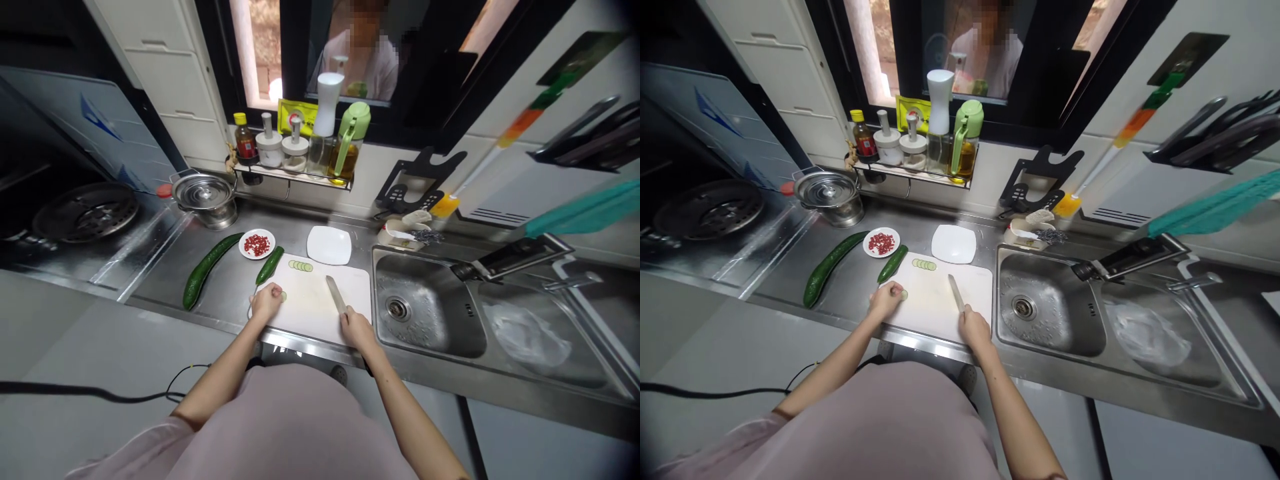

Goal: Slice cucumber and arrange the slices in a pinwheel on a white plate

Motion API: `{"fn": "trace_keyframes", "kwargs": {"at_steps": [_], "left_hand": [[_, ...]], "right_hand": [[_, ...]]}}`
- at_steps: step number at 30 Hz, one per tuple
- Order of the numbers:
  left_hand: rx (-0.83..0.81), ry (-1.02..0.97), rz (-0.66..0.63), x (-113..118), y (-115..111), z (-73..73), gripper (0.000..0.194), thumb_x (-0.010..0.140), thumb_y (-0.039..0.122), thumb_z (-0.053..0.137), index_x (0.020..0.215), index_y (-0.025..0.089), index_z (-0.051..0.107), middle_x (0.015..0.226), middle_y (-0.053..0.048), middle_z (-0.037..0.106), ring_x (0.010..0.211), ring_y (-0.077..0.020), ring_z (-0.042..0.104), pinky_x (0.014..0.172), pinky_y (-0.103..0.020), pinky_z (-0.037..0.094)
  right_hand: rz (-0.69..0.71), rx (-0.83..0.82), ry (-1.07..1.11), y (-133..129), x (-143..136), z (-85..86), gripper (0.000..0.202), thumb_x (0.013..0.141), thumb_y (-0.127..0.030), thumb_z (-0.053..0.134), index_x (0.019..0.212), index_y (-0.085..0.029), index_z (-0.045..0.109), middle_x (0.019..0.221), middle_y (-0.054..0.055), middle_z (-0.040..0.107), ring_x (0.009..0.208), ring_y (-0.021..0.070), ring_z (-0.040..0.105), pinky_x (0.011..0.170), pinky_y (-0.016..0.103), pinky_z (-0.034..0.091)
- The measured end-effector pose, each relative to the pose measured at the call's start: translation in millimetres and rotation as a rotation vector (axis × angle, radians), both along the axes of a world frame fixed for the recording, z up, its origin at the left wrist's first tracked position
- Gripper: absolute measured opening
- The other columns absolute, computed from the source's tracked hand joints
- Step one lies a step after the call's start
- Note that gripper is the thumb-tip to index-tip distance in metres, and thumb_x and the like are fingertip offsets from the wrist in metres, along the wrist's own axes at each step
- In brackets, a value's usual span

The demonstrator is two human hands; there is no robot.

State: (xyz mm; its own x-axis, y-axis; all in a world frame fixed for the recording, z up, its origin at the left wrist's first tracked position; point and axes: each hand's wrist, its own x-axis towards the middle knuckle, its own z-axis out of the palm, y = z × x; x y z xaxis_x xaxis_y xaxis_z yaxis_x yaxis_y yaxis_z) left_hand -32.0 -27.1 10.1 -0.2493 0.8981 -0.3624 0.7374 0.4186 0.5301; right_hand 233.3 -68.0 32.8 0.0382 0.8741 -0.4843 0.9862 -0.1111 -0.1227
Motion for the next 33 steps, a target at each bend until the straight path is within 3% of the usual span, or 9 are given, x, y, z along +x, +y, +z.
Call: {"fn": "trace_keyframes", "kwargs": {"at_steps": [6,16,20,27,33], "left_hand": [[-0.011,0.067,0.048,-23.8,-3.7,-7.3,0.013,0.08,0.03,0.06,0.093,0.03,0.063,0.094,0.003,0.072,0.097,-0.0198,0.063,0.09,-0.037,0.034],[-0.001,0.148,0.012,-27.8,-1.5,-15.4,0.015,0.079,0.025,0.06,0.093,0.028,0.065,0.102,0.0,0.071,0.098,-0.0199,0.062,0.081,-0.03,0.04],[0.075,0.134,0.023,-26.3,-2.5,-17.5,0.014,0.079,0.025,0.06,0.091,0.026,0.067,0.099,-0.001,0.07,0.095,-0.0192,0.062,0.079,-0.028,0.041],[0.302,0.002,0.002,10.5,25.1,-16.7,0.016,0.081,0.024,0.054,0.091,0.022,0.067,0.093,-0.002,0.069,0.087,-0.0161,0.061,0.079,-0.026,0.041],[0.298,-0.031,-0.076,50.1,56.9,-16.1,0.023,0.084,0.024,0.052,0.101,0.023,0.067,0.096,-0.003,0.069,0.093,-0.0184,0.061,0.084,-0.028,0.042]], "right_hand": [[-0.004,0.016,0.009,-0.1,1.9,-5.8,0.036,0.098,-0.032,0.028,0.121,-0.015,0.051,0.103,0.014,0.068,0.095,0.0228,0.065,0.075,0.028,0.039],[-0.001,0.019,0.002,-0.1,1.5,-4.1,0.036,0.098,-0.032,0.028,0.119,-0.015,0.051,0.102,0.014,0.068,0.094,0.0227,0.065,0.073,0.028,0.039],[-0.013,-0.004,0.019,0.7,0.8,-1.9,0.035,0.098,-0.031,0.028,0.12,-0.015,0.05,0.103,0.015,0.068,0.095,0.0228,0.065,0.075,0.029,0.04],[-0.025,-0.012,0.029,3.0,-2.6,0.6,0.035,0.097,-0.029,0.028,0.119,-0.015,0.051,0.104,0.015,0.067,0.097,0.0231,0.064,0.078,0.03,0.041],[-0.037,-0.042,0.016,3.7,-4.0,3.9,0.032,0.096,-0.027,0.029,0.116,-0.015,0.052,0.102,0.015,0.068,0.097,0.0235,0.065,0.075,0.029,0.041]]}}
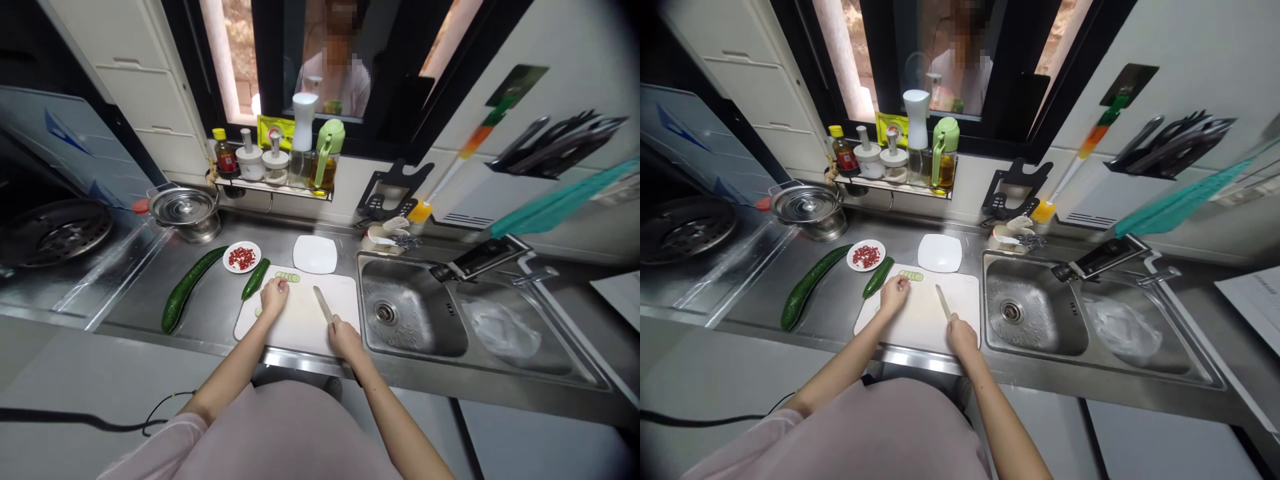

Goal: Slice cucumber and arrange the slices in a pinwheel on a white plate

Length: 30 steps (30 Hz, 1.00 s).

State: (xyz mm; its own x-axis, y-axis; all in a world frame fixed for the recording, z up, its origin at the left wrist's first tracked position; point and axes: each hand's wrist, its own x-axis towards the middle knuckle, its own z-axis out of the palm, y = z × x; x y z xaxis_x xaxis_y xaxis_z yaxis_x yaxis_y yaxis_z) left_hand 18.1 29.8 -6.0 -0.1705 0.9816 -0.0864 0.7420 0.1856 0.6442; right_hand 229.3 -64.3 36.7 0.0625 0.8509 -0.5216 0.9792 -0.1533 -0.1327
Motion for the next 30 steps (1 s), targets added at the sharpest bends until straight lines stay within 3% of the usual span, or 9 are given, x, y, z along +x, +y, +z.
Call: {"fn": "trace_keyframes", "kwargs": {"at_steps": [10,17,25,30], "left_hand": [[-0.123,0.296,-0.222,19.6,35.7,-1.6,0.039,0.088,0.031,0.047,0.124,0.029,0.06,0.118,-0.011,0.059,0.111,-0.0274,0.052,0.094,-0.041,0.034],[-0.087,0.382,-0.35,25.2,48.4,-2.8,0.034,0.089,0.027,0.044,0.116,0.025,0.064,0.116,-0.012,0.058,0.111,-0.0266,0.05,0.095,-0.041,0.03],[-0.005,0.401,-0.389,26.5,46.4,2.9,0.026,0.088,0.022,0.046,0.105,0.022,0.065,0.111,-0.011,0.062,0.108,-0.0259,0.052,0.089,-0.039,0.031],[-0.024,0.327,-0.322,25.2,41.7,7.7,0.025,0.088,0.018,0.043,0.098,0.023,0.066,0.107,-0.008,0.067,0.105,-0.0245,0.055,0.089,-0.039,0.031]], "right_hand": [[-0.016,0.045,0.004,-2.9,1.2,-1.4,0.03,0.096,-0.025,0.032,0.114,-0.014,0.054,0.099,0.015,0.069,0.095,0.0236,0.066,0.073,0.029,0.043],[-0.023,0.033,0.005,-3.1,1.0,-0.9,0.031,0.096,-0.024,0.032,0.116,-0.015,0.054,0.1,0.016,0.069,0.095,0.0247,0.067,0.075,0.031,0.044],[-0.026,0.036,0.004,-3.3,1.9,-4.4,0.029,0.096,-0.025,0.034,0.116,-0.016,0.053,0.1,0.015,0.069,0.095,0.0239,0.067,0.075,0.031,0.044],[-0.025,0.053,0.006,-3.5,1.3,-4.1,0.029,0.096,-0.024,0.033,0.114,-0.015,0.054,0.098,0.016,0.069,0.094,0.0247,0.067,0.074,0.031,0.044]]}}
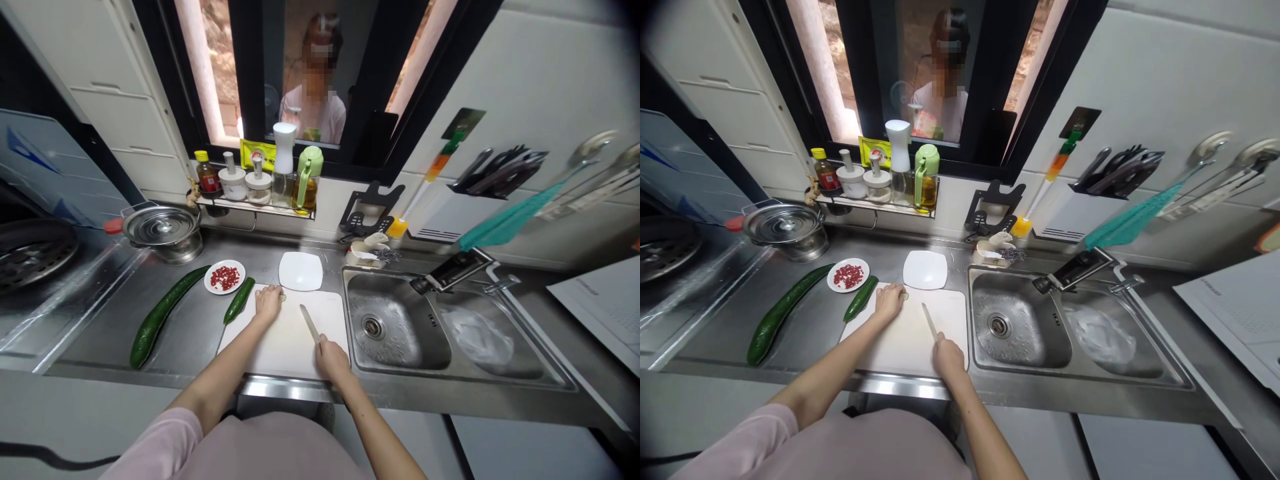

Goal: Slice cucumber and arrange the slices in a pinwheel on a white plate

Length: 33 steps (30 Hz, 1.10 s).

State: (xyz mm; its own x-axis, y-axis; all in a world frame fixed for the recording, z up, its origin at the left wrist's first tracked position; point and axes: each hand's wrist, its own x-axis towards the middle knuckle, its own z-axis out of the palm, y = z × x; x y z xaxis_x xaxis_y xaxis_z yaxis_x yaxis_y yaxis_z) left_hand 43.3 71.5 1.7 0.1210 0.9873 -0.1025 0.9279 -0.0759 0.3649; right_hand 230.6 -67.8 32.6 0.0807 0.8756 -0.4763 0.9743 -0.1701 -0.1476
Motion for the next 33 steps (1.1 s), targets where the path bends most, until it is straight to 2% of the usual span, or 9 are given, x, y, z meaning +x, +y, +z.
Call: {"fn": "trace_keyframes", "kwargs": {"at_steps": [5,10,13,18,26,33], "left_hand": [[-0.093,-0.138,0.11,-9.2,-9.8,13.9,0.026,0.086,0.017,0.044,0.096,0.026,0.067,0.103,-0.003,0.071,0.103,-0.0219,0.059,0.091,-0.038,0.032],[-0.284,-0.262,0.199,-26.2,-31.1,23.4,0.019,0.079,0.024,0.059,0.096,0.027,0.067,0.095,0.002,0.073,0.094,-0.0187,0.063,0.088,-0.034,0.036],[-0.33,-0.258,0.192,-35.2,-46.3,19.5,0.019,0.077,0.026,0.062,0.094,0.027,0.068,0.092,0.002,0.074,0.092,-0.0179,0.064,0.088,-0.033,0.036],[-0.339,-0.186,0.16,-40.1,-62.1,8.3,0.02,0.078,0.023,0.056,0.094,0.028,0.068,0.09,0.002,0.074,0.092,-0.0188,0.064,0.091,-0.037,0.033],[-0.266,-0.048,0.135,-38.6,-68.0,0.5,0.024,0.077,0.018,0.052,0.094,0.027,0.066,0.092,-0.002,0.073,0.098,-0.0227,0.062,0.09,-0.039,0.031],[-0.26,-0.037,0.159,-46.6,-66.9,-2.7,0.019,0.078,0.024,0.056,0.094,0.028,0.065,0.095,-0.001,0.073,0.104,-0.0242,0.059,0.088,-0.039,0.032]], "right_hand": [[0.011,-0.02,0.0,0.4,-0.6,2.6,0.029,0.096,-0.023,0.033,0.115,-0.015,0.054,0.099,0.016,0.069,0.095,0.024,0.066,0.075,0.031,0.045],[0.014,-0.03,-0.003,1.7,-0.4,1.9,0.031,0.097,-0.026,0.032,0.116,-0.015,0.053,0.1,0.016,0.069,0.096,0.0244,0.066,0.076,0.031,0.044],[0.029,-0.049,-0.006,2.4,-0.8,1.9,0.031,0.097,-0.026,0.031,0.117,-0.014,0.052,0.103,0.016,0.068,0.097,0.0243,0.065,0.076,0.031,0.044],[0.039,-0.035,0.005,2.4,-1.1,3.0,0.031,0.096,-0.024,0.031,0.116,-0.014,0.052,0.102,0.016,0.068,0.098,0.0233,0.065,0.077,0.03,0.043],[0.042,-0.036,-0.007,2.5,-2.4,5.6,0.031,0.096,-0.024,0.031,0.117,-0.015,0.052,0.103,0.016,0.068,0.098,0.0235,0.065,0.077,0.03,0.043],[0.131,-0.003,0.002,-2.4,-1.8,12.1,0.029,0.097,-0.026,0.033,0.114,-0.016,0.053,0.103,0.015,0.068,0.096,0.0236,0.065,0.076,0.03,0.042]]}}
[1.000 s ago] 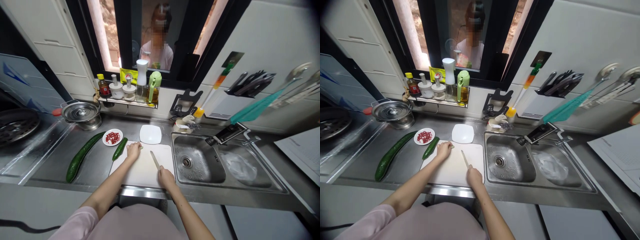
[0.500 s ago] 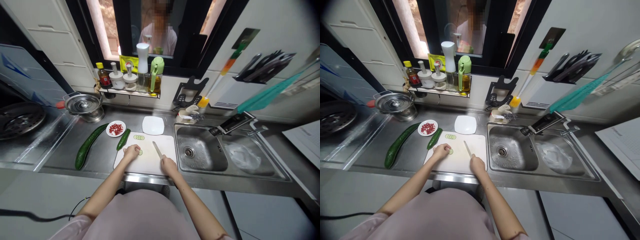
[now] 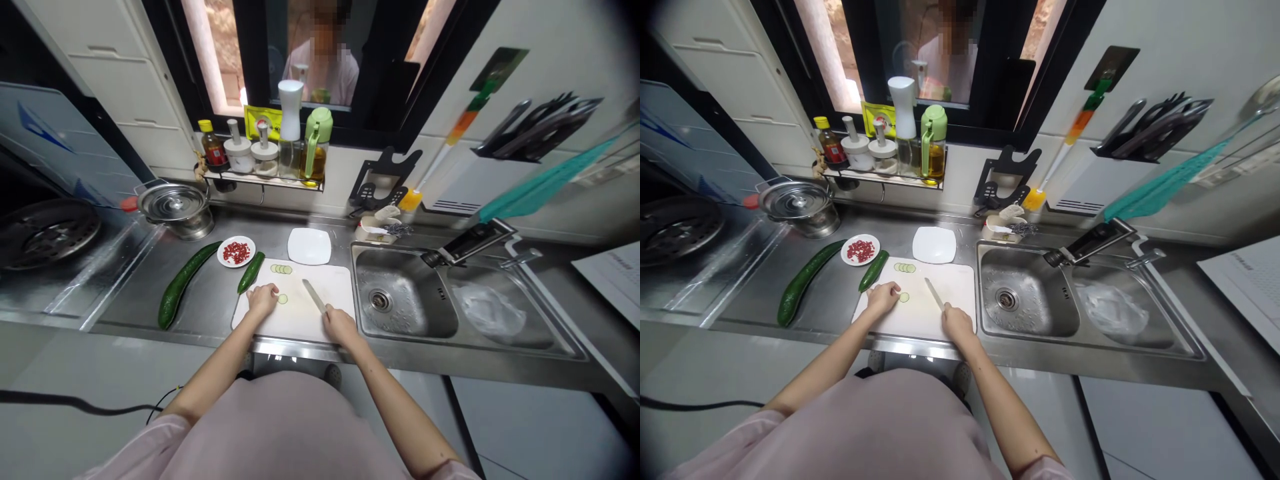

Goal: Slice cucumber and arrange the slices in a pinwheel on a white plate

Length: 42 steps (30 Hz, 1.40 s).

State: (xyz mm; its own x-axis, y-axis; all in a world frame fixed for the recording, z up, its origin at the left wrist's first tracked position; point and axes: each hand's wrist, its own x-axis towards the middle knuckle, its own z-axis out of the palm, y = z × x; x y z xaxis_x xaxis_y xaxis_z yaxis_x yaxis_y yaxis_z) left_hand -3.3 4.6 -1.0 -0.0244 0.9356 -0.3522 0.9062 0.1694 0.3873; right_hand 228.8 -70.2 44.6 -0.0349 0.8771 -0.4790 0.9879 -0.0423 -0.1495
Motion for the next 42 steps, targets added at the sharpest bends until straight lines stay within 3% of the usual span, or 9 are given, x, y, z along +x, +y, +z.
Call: {"fn": "trace_keyframes", "kwargs": {"at_steps": [10,42], "left_hand": [[-0.048,-0.037,0.024,-3.6,8.3,1.0,0.017,0.074,0.026,0.061,0.09,0.026,0.064,0.094,0.0,0.073,0.1,-0.0225,0.06,0.089,-0.038,0.033],[-0.074,-0.035,0.044,-4.2,12.1,-4.0,0.016,0.074,0.029,0.063,0.089,0.027,0.064,0.092,-0.001,0.073,0.1,-0.0235,0.061,0.091,-0.039,0.031]], "right_hand": [[0.239,-0.04,0.041,-15.2,-14.7,15.8,0.027,0.096,-0.028,0.034,0.109,-0.017,0.056,0.101,0.015,0.068,0.095,0.0247,0.064,0.074,0.03,0.04],[0.28,-0.086,-0.011,-13.6,-25.0,14.7,0.028,0.093,-0.021,0.037,0.112,-0.014,0.056,0.101,0.017,0.068,0.095,0.0264,0.065,0.074,0.031,0.044]]}}
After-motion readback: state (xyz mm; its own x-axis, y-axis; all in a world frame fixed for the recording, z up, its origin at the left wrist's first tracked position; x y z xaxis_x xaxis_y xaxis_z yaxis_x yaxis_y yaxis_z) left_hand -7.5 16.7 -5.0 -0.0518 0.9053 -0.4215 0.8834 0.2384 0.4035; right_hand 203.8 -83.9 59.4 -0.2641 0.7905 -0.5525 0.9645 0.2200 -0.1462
